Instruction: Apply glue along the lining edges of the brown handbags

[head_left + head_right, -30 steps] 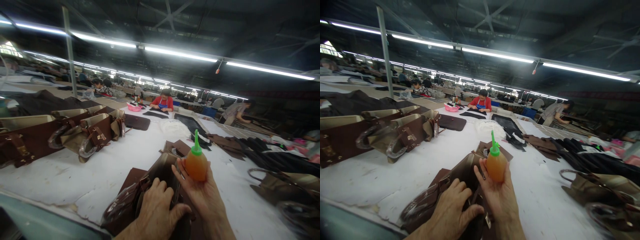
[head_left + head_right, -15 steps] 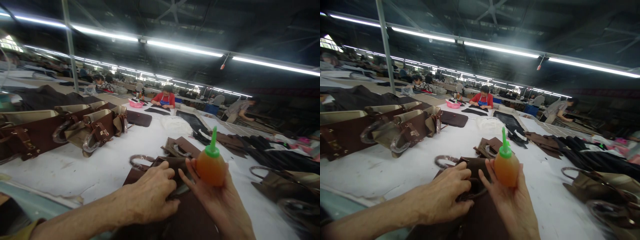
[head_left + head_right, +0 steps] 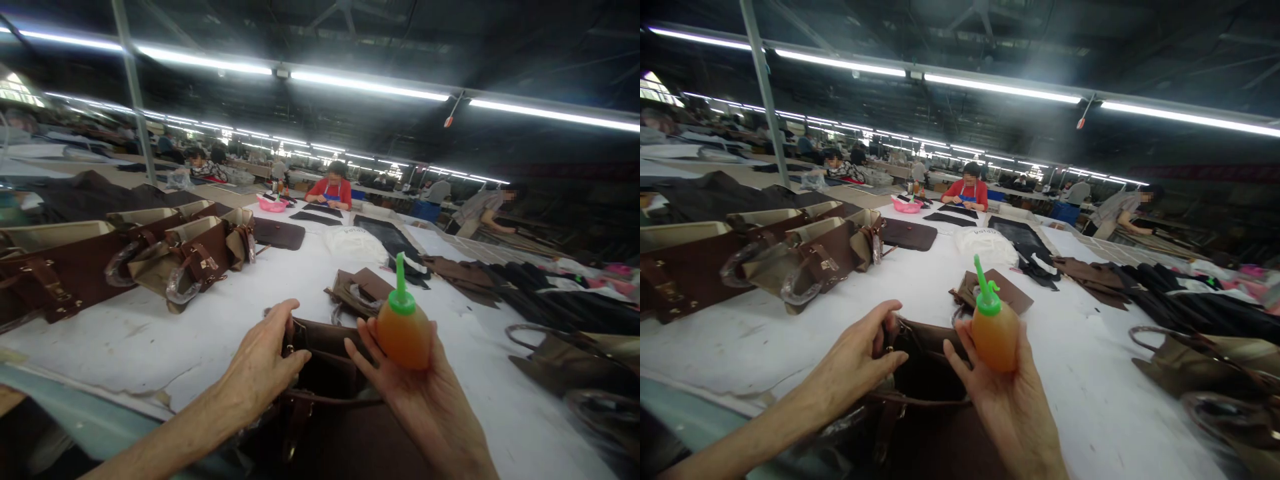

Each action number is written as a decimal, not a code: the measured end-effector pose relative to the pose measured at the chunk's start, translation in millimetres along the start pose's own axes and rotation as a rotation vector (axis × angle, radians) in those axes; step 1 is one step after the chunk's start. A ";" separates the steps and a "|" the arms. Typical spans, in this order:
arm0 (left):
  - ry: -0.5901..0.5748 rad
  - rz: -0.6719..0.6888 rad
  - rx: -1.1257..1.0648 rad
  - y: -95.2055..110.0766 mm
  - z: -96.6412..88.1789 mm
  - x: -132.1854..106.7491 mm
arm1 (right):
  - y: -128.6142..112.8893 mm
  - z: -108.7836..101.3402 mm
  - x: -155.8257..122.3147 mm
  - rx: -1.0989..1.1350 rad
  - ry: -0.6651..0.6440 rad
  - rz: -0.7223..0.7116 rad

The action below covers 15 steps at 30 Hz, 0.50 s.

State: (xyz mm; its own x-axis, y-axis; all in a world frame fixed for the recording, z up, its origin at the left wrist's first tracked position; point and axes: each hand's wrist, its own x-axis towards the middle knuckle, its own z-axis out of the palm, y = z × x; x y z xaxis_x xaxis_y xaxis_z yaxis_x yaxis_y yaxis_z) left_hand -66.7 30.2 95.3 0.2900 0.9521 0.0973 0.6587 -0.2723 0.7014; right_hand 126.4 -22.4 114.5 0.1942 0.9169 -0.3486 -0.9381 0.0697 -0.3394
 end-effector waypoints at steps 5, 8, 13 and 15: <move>-0.007 -0.073 0.188 5.9 5.1 10.8 | 0.9 -2.5 2.3 -0.009 -0.030 -0.020; -0.067 -0.084 0.330 2.5 2.4 13.0 | 2.7 -1.4 3.9 -0.010 -0.072 -0.028; -0.182 -0.097 0.511 -3.6 -6.6 18.4 | 4.0 -0.7 5.5 0.016 -0.107 -0.030; -0.238 -0.105 0.522 -4.9 -6.9 23.9 | 4.2 -1.2 6.2 0.024 -0.114 -0.026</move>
State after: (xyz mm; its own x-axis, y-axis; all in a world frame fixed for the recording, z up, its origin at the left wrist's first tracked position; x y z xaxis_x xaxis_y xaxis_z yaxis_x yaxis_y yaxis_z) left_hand -67.8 55.2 99.0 0.3129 0.9367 -0.1573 0.9297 -0.2682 0.2523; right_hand 124.0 -16.9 109.9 0.1861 0.9534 -0.2375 -0.9399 0.1023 -0.3257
